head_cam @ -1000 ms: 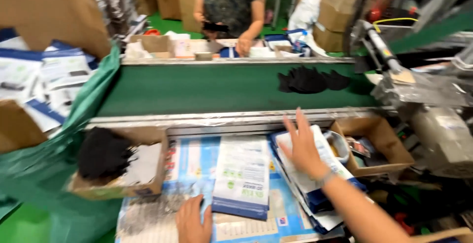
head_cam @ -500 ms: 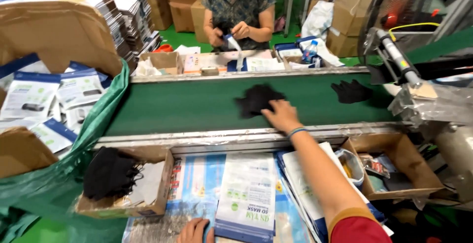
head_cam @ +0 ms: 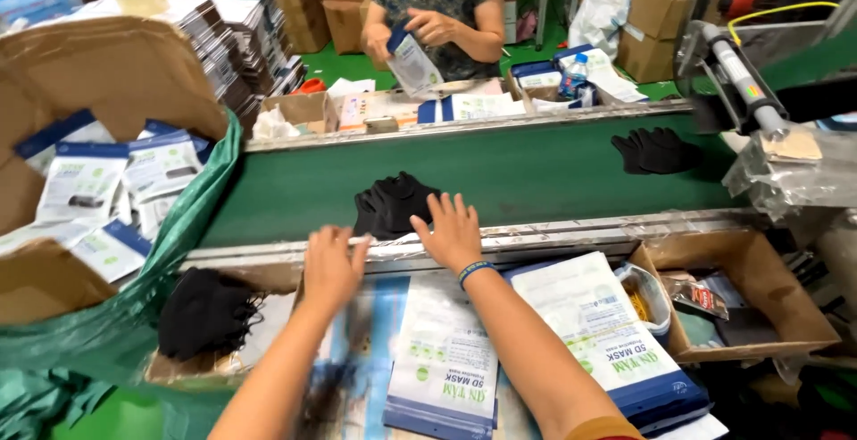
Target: Place face masks into plastic bags at a packaging station.
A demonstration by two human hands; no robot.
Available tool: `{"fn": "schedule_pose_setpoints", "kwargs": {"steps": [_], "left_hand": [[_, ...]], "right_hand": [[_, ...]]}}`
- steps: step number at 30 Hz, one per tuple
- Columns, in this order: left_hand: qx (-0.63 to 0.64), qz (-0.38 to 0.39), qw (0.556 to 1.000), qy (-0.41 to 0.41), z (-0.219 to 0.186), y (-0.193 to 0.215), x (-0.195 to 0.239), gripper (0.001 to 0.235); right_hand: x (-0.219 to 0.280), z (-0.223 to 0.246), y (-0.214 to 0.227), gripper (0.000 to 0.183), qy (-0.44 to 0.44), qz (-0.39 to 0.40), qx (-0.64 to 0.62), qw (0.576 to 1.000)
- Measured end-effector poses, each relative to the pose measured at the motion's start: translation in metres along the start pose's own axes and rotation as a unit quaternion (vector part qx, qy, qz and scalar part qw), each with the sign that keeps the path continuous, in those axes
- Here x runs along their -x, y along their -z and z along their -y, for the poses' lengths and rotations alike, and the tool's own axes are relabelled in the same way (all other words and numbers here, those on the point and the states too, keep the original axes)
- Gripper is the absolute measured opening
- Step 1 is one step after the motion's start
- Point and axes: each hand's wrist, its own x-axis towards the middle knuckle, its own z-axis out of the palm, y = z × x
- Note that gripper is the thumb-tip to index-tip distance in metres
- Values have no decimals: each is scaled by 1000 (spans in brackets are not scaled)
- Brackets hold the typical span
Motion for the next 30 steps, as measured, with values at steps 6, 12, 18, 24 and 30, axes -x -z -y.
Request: {"fn": "schedule_pose_setpoints", "kwargs": {"steps": [6,12,18,24,30], "left_hand": [[50,93,978,178,1,-94,-92,62],[309,84,927,193,-48,-100,-86,77],[510,28,850,127,-42,19,3,71],[482,54,874,24,-47,144,99,97],[316,172,928,92,-14,148,210,123]], "right_hand": [[1,5,16,60,-1,21,-29,999],[4,8,18,53,-37,-121,-188,974],[-15,-67,-28,75,-77,101,-742,659],[92,46,93,47,75,355,-620,696],[227,112,105,64,115,267,-466,836]]}}
